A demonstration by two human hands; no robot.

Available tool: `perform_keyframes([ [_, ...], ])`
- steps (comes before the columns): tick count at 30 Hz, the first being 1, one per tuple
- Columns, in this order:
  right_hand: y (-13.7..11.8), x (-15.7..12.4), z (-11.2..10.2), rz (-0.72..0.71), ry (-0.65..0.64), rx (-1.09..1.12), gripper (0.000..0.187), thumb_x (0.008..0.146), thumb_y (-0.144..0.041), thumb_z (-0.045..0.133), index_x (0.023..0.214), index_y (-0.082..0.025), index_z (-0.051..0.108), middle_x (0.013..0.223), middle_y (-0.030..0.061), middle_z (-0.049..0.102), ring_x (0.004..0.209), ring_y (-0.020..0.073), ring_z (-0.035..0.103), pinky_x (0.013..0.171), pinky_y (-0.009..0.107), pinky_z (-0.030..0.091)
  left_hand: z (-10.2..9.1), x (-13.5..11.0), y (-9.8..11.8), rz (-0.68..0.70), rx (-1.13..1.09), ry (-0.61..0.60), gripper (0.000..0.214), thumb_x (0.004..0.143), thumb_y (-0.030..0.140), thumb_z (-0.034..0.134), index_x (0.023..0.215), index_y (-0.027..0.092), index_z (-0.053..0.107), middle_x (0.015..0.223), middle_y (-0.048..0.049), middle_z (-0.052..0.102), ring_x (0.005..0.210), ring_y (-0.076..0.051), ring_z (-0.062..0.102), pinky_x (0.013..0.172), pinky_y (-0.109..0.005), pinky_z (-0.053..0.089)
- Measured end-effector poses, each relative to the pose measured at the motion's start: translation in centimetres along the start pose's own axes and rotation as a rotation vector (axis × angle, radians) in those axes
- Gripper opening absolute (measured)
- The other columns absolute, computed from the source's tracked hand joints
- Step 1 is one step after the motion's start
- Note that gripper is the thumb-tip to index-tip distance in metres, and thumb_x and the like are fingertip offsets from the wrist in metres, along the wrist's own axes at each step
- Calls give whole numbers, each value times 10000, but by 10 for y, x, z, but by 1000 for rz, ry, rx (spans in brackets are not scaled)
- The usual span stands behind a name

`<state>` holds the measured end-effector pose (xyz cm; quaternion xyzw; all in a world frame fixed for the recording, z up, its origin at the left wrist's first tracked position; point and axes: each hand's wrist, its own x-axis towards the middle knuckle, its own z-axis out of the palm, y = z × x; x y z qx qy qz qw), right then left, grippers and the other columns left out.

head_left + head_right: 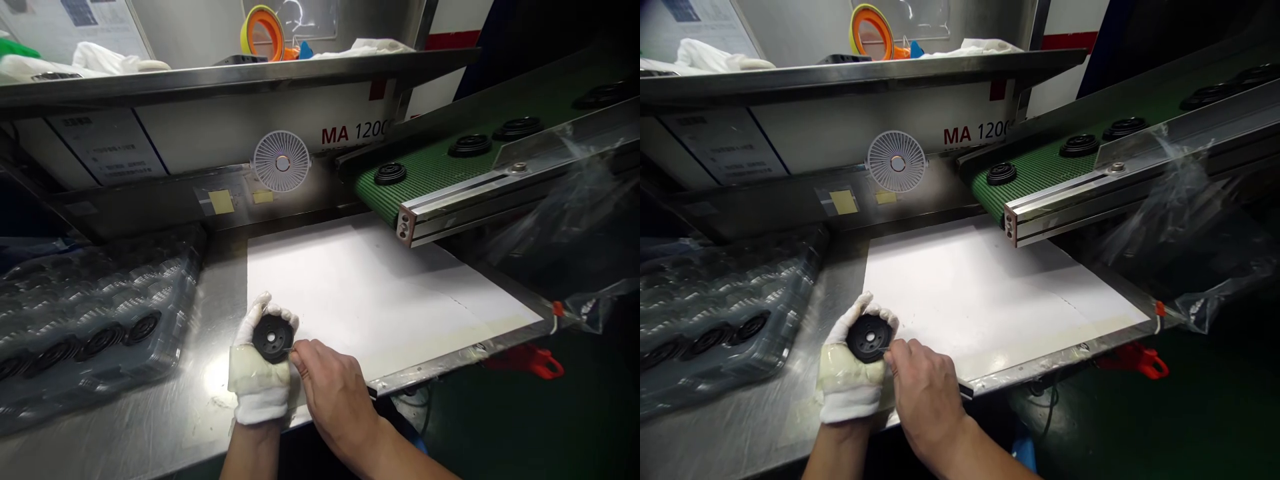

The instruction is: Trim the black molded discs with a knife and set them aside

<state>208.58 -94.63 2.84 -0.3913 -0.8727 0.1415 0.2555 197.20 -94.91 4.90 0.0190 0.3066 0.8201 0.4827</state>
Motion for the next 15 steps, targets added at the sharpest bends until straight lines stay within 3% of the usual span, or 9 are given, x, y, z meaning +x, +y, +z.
perform_keyframes([
  [5,-8,-5,4,-35,-13,-13,221,975,-251,338,832,-225,505,729,-12,578,618,164,522,563,296,238,1,-3,-3,96,22,81,253,704,197,658,957,210,648,755,-10,631,739,-145,616,766,-306,525],
  [10,-2,-1,-3,-32,-50,27,203,970,-237,356,858,-218,523,753,-4,589,655,164,537,579,282,272,-2,-9,9,-133,-12,-31,359,737,217,566,1087,166,628,922,-103,657,945,-275,613,869,-504,483],
  [12,1,0,-5,-7,-28,33,217,975,-249,350,844,-217,519,744,-4,586,641,158,532,576,277,275,-2,-8,10,-140,-35,-53,357,731,196,560,1077,144,627,836,-88,645,838,-236,626,829,-471,506],
  [15,0,-1,-3,7,-8,26,234,980,-257,333,828,-221,507,729,-8,577,623,159,526,567,282,264,3,-5,5,-84,-102,14,221,733,141,604,950,162,641,703,-10,589,674,-123,585,744,-320,524],
])
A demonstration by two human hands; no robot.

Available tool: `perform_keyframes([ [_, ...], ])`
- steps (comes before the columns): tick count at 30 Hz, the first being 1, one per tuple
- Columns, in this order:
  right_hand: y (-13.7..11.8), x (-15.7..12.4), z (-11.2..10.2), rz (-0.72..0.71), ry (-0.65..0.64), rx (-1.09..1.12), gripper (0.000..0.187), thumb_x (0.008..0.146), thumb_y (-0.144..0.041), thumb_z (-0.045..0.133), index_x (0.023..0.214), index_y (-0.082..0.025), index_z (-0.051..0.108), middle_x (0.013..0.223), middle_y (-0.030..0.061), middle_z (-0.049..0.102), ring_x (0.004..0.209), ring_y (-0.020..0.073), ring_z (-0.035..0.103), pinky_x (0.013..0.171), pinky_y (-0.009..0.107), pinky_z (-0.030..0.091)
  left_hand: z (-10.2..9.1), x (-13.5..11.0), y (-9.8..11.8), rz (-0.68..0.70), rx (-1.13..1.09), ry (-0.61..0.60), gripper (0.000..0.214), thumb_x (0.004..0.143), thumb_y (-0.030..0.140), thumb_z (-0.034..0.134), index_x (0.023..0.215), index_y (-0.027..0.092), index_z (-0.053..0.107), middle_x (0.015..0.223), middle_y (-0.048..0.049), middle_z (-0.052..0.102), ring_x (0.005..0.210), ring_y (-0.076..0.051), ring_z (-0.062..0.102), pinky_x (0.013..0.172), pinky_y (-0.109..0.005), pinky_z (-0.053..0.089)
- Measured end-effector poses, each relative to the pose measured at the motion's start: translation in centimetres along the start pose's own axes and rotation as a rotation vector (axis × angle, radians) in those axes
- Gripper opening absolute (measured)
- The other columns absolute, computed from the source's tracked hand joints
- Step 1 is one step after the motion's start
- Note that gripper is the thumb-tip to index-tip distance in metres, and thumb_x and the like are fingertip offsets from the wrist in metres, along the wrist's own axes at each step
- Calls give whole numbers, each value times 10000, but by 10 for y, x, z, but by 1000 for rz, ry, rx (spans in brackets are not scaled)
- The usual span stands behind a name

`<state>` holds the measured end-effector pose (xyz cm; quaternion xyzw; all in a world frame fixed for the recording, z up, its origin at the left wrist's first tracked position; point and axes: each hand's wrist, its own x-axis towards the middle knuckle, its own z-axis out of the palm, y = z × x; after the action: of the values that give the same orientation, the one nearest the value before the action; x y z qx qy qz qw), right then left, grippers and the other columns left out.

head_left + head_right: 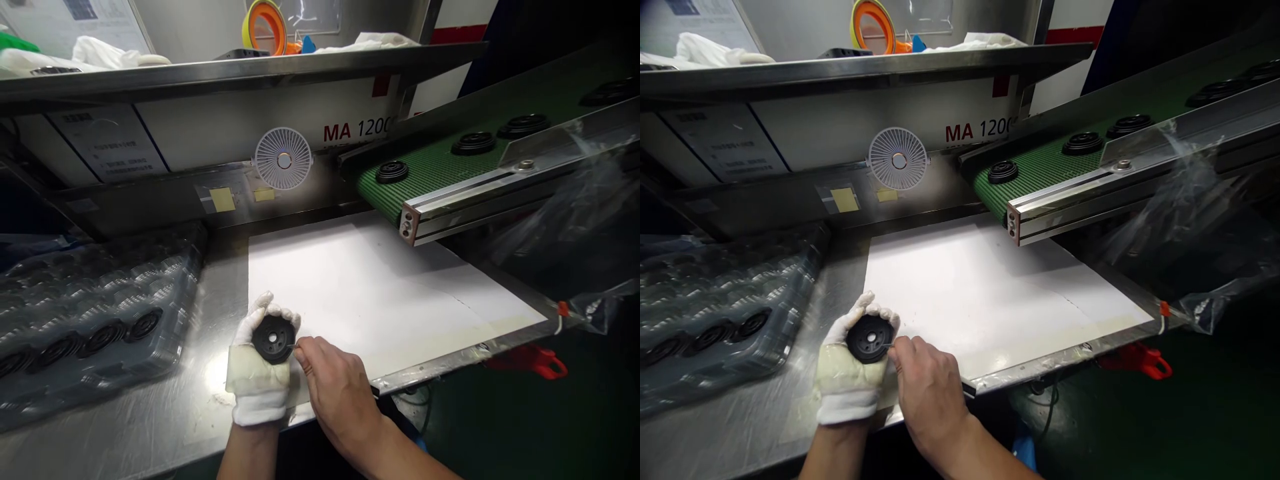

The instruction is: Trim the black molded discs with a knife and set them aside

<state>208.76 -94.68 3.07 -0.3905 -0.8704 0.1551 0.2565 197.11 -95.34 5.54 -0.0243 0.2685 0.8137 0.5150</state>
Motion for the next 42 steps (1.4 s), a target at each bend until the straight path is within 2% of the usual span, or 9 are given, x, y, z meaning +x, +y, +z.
perform_keyframes([
  [5,-7,-5,5,-27,-11,3,257,983,-272,309,811,-224,494,724,-6,575,613,167,518,558,292,245,2,-1,-6,122,39,61,238,722,158,650,956,199,643,750,-5,615,736,-130,605,780,-307,521],
  [9,-5,-4,4,-38,-21,41,235,983,-254,315,853,-225,508,756,-6,587,659,167,538,580,284,265,-5,-3,1,-19,96,-41,357,742,216,601,1095,169,626,939,-94,652,947,-251,610,873,-467,489],
  [16,-7,-5,7,-21,28,21,294,991,-283,271,816,-225,500,715,-6,578,619,164,531,559,289,254,-4,1,-3,78,58,51,258,719,207,635,975,182,655,710,-12,607,703,-150,599,743,-331,530],
  [21,-10,0,-3,4,-34,158,294,992,-298,280,812,-227,502,753,-14,593,649,143,539,583,253,321,0,6,6,96,48,72,147,733,196,636,876,173,660,711,-11,620,694,-144,606,771,-358,531],
  [25,11,13,-22,57,-40,140,309,986,-370,324,787,-234,518,729,-22,583,654,134,541,600,239,350,7,29,19,75,140,6,134,724,170,625,852,142,650,759,-35,622,739,-160,614,795,-372,522],
  [31,74,26,-47,185,-14,-147,287,961,-400,383,762,-251,527,692,-40,590,614,140,558,524,243,315,-4,77,13,46,324,-73,165,729,246,653,841,126,638,689,-35,588,661,-165,597,659,-317,525],
  [34,96,31,-57,256,-27,-270,333,963,-403,362,717,-248,525,631,-39,577,559,143,555,487,243,293,-14,79,11,-6,391,-98,236,737,267,655,938,142,651,754,-42,608,699,-166,598,672,-307,520],
  [37,102,42,-61,266,-50,-312,290,892,-467,499,714,-241,536,686,-34,622,588,150,585,492,244,306,-18,75,12,-51,458,-133,268,754,287,645,983,148,650,799,-54,615,751,-183,600,693,-322,519],
  [42,96,42,-77,161,-108,-299,259,802,-420,645,993,-273,549,891,-16,663,740,190,633,554,267,382,-15,73,10,-41,461,-169,243,751,293,647,947,150,652,771,-48,615,709,-179,609,669,-315,524],
])
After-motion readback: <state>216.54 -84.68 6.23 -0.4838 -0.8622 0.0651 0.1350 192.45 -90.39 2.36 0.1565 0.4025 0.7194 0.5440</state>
